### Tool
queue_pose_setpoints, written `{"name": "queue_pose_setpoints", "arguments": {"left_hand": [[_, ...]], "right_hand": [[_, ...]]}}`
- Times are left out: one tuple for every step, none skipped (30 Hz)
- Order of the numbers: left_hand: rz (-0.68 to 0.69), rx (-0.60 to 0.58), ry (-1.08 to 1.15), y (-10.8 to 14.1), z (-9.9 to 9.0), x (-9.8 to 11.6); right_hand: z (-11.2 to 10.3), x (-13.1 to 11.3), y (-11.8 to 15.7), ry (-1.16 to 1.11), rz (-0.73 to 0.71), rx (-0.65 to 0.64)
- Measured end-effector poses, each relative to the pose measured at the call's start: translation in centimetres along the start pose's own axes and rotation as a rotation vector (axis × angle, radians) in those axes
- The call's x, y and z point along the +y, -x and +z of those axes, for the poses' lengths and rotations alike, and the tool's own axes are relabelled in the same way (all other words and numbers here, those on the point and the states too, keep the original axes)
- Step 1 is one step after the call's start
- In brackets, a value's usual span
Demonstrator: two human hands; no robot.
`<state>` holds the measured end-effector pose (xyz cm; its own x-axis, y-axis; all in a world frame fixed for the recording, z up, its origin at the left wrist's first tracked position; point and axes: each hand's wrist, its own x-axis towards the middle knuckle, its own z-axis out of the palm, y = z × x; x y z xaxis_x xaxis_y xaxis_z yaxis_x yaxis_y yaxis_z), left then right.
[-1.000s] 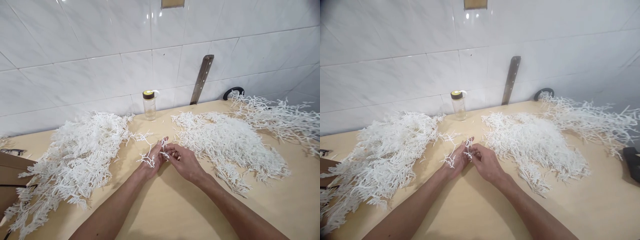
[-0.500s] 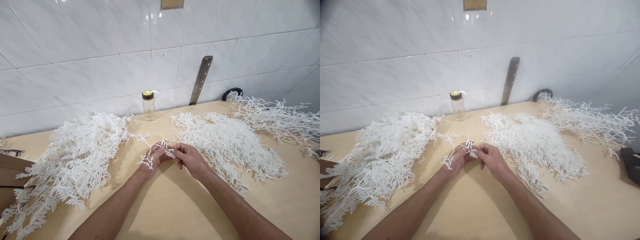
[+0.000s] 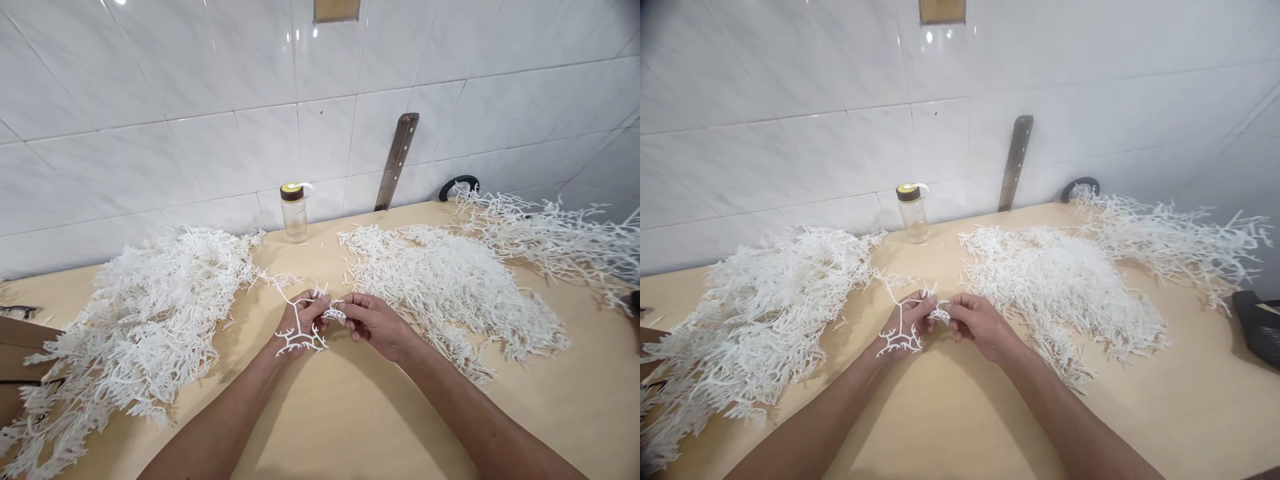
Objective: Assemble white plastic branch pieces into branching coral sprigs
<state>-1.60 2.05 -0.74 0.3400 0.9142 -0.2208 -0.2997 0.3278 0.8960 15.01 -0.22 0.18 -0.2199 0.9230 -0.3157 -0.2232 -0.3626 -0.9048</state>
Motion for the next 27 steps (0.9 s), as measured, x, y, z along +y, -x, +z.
{"name": "queue_pose_setpoints", "arguments": {"left_hand": [[-0.010,0.031,-0.025,0.1,0.1,0.1],[-0.018,0.059,-0.046,0.2,0.2,0.2],[-0.021,0.083,-0.059,0.3,0.3,0.3],[-0.013,0.101,-0.061,0.3,0.4,0.4],[0.003,0.118,-0.054,0.4,0.5,0.5],[0.022,0.130,-0.047,0.4,0.5,0.5],[0.036,0.137,-0.044,0.3,0.5,0.5],[0.044,0.141,-0.045,0.3,0.5,0.4],[0.047,0.142,-0.052,0.2,0.5,0.4],[0.046,0.144,-0.063,0.1,0.4,0.3],[0.042,0.144,-0.075,0.1,0.4,0.2],[0.041,0.145,-0.082,0.0,0.3,0.1],[0.043,0.147,-0.087,0.0,0.3,0.0],[0.046,0.145,-0.089,0.0,0.3,0.0],[0.046,0.135,-0.089,0.1,0.3,0.0],[0.039,0.117,-0.093,0.2,0.3,0.0],[0.024,0.092,-0.101,0.3,0.4,0.1],[0.005,0.060,-0.113,0.4,0.4,0.2],[-0.014,0.026,-0.125,0.5,0.4,0.3],[-0.030,-0.006,-0.136,0.6,0.5,0.5],[-0.039,-0.028,-0.145,0.7,0.5,0.6],[-0.043,-0.045,-0.151,0.9,0.4,0.8],[-0.042,-0.058,-0.153,0.9,0.4,0.9],[-0.041,-0.069,-0.155,1.0,0.3,1.0],[-0.045,-0.080,-0.159,1.0,0.2,1.1],[-0.054,-0.093,-0.165,1.0,0.1,1.2],[-0.066,-0.109,-0.172,1.0,0.0,1.3]], "right_hand": [[0.1,0.1,0.0,0.023,-0.012,0.010],[0.1,0.1,0.1,0.046,-0.036,0.033],[0.1,0.2,0.1,0.072,-0.073,0.067],[0.1,0.3,0.1,0.104,-0.120,0.102],[0.0,0.4,0.2,0.143,-0.168,0.133],[-0.1,0.4,0.2,0.187,-0.215,0.155],[-0.2,0.5,0.2,0.232,-0.256,0.166],[-0.3,0.6,0.3,0.279,-0.286,0.166],[-0.3,0.6,0.3,0.323,-0.304,0.162],[-0.3,0.6,0.3,0.363,-0.313,0.157],[-0.3,0.7,0.3,0.396,-0.319,0.157],[-0.3,0.7,0.3,0.421,-0.323,0.161],[-0.3,0.7,0.2,0.437,-0.327,0.173],[-0.3,0.8,0.2,0.443,-0.331,0.190],[-0.2,0.8,0.2,0.444,-0.335,0.206],[-0.2,0.8,0.1,0.442,-0.339,0.219],[-0.2,0.8,0.1,0.438,-0.344,0.228],[-0.3,0.8,0.1,0.433,-0.351,0.232],[-0.3,0.8,0.1,0.430,-0.358,0.229],[-0.3,0.9,0.1,0.433,-0.364,0.222],[-0.4,0.9,0.2,0.443,-0.366,0.215],[-0.4,0.8,0.2,0.460,-0.363,0.209],[-0.5,0.8,0.2,0.482,-0.356,0.204],[-0.5,0.7,0.3,0.504,-0.347,0.198],[-0.6,0.5,0.4,0.526,-0.338,0.192],[-0.6,0.2,0.5,0.545,-0.329,0.183],[-0.7,-0.1,0.7,0.560,-0.318,0.169]]}}
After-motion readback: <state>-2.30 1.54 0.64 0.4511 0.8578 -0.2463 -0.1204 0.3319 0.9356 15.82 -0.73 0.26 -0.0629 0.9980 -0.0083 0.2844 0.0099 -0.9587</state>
